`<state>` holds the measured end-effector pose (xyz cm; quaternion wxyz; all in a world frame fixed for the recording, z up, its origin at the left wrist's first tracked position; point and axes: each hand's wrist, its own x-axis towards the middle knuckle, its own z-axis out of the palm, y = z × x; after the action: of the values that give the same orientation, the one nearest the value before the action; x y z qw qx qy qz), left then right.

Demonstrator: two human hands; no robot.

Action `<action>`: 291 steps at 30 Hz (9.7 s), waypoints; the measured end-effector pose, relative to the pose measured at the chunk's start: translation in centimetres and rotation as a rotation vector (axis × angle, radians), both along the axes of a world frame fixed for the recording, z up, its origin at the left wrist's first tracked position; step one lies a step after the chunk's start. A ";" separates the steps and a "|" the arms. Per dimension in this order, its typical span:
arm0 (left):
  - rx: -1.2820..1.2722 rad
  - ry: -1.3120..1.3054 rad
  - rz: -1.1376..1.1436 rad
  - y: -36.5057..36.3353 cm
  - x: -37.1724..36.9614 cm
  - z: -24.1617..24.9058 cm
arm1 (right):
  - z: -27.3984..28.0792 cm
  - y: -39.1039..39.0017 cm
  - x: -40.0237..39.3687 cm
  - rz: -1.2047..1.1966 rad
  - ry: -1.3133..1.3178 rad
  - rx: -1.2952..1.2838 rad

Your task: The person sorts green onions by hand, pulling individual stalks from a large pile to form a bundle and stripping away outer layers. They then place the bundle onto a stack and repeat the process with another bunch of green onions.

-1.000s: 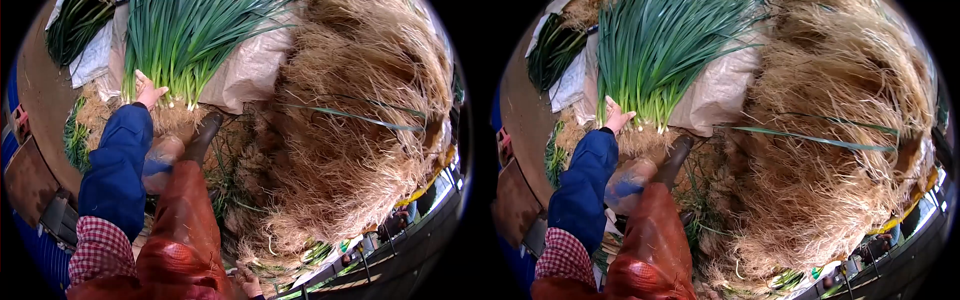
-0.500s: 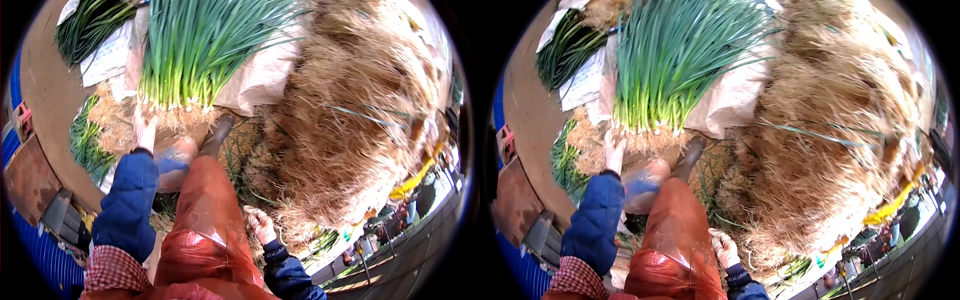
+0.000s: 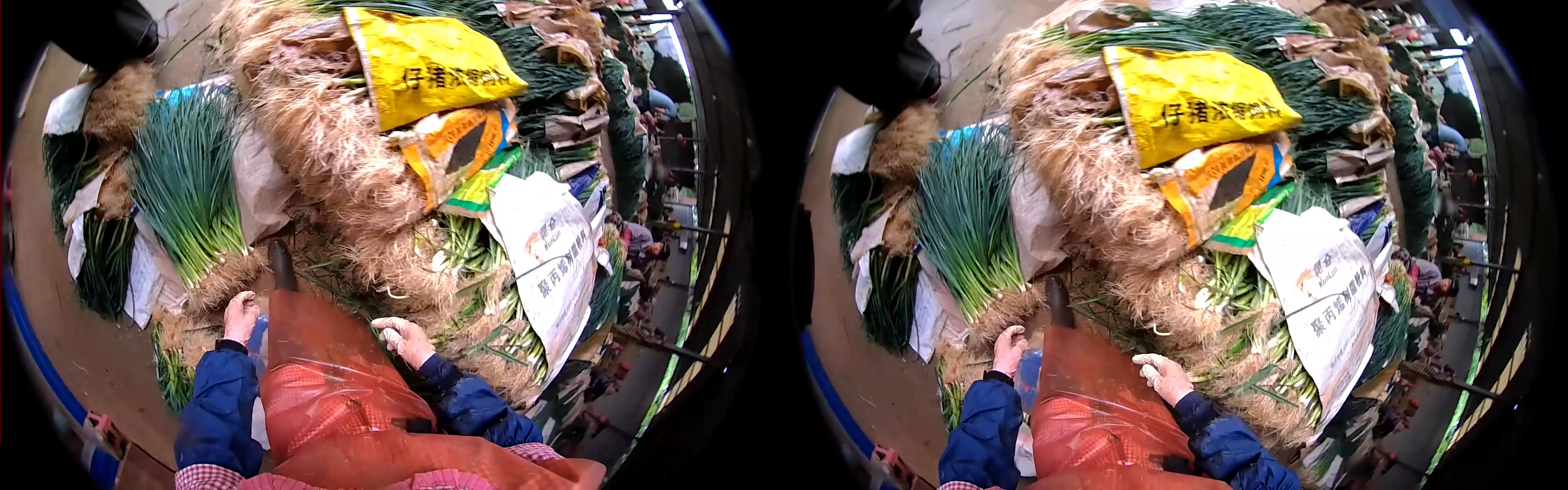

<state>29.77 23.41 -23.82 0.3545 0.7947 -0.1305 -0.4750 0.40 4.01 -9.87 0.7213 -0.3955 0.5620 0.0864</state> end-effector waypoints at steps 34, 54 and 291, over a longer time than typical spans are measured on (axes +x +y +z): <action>-0.358 1.197 -0.938 -34.7 -39.3 29.3 | 19.5 -5.6 -23.4 -0.492 0.094 -1.273; -0.124 -0.728 -0.579 -50.6 2.6 8.9 | 15.8 5.6 -31.7 -1.102 0.593 -0.828; 0.014 1.112 -0.582 -17.5 -38.2 28.7 | 13.0 0.6 -26.8 -0.995 -0.442 -0.210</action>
<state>-8.41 5.91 4.83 0.2203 0.3629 -0.1346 -0.8954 -26.43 4.62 3.13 0.7325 -0.1610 0.5220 -0.4062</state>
